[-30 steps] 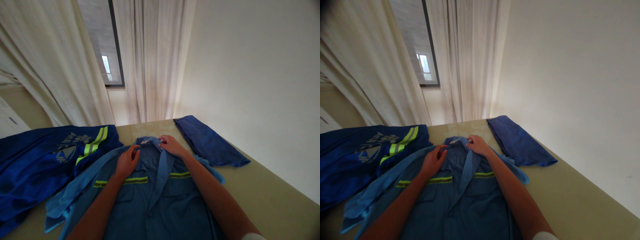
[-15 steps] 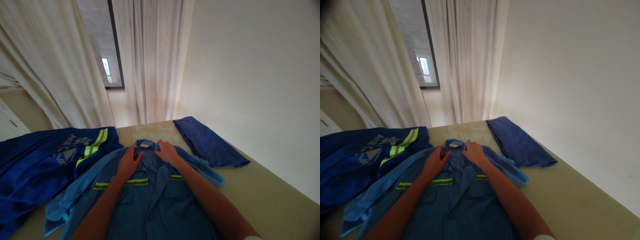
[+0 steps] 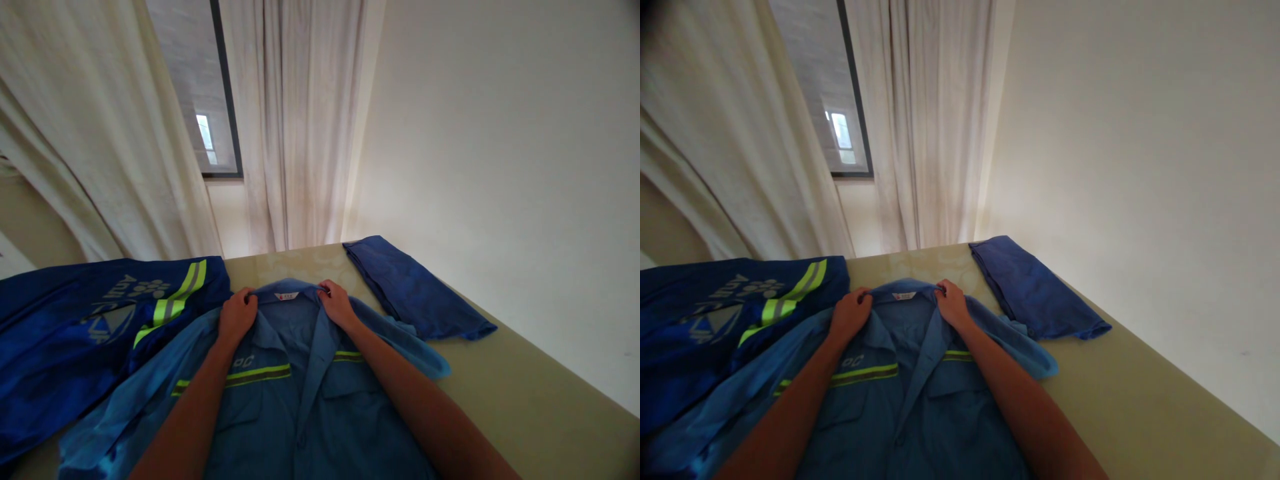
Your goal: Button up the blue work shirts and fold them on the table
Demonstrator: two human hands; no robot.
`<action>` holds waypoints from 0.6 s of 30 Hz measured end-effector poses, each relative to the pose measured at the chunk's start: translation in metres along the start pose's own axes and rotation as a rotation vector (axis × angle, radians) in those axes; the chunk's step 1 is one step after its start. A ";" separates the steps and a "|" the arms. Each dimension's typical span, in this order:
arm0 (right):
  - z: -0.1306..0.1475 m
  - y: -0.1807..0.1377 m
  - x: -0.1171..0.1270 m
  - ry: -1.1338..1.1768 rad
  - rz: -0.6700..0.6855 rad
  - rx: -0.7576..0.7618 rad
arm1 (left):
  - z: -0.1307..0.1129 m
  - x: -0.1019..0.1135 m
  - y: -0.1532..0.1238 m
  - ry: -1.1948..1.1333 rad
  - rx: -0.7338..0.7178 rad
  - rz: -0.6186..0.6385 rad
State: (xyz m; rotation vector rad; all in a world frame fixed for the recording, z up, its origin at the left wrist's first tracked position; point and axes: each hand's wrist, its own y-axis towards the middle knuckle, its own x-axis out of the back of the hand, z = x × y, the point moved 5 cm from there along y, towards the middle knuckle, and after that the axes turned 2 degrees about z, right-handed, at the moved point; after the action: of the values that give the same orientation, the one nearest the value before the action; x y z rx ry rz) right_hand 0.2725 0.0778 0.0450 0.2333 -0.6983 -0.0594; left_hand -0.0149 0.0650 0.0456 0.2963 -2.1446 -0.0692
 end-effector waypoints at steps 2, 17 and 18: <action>0.000 -0.002 0.001 0.019 -0.004 0.009 | -0.005 -0.002 -0.002 0.028 -0.051 0.034; 0.011 0.006 0.018 0.021 -0.021 0.047 | -0.016 0.024 0.011 0.023 -0.190 -0.051; 0.011 0.006 0.019 0.013 -0.029 0.047 | -0.015 0.025 0.011 0.041 -0.170 -0.042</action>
State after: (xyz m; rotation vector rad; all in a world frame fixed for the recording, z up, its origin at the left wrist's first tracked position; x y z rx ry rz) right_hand 0.2793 0.0786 0.0666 0.2888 -0.6841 -0.0690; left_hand -0.0177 0.0706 0.0758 0.2416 -2.0768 -0.2658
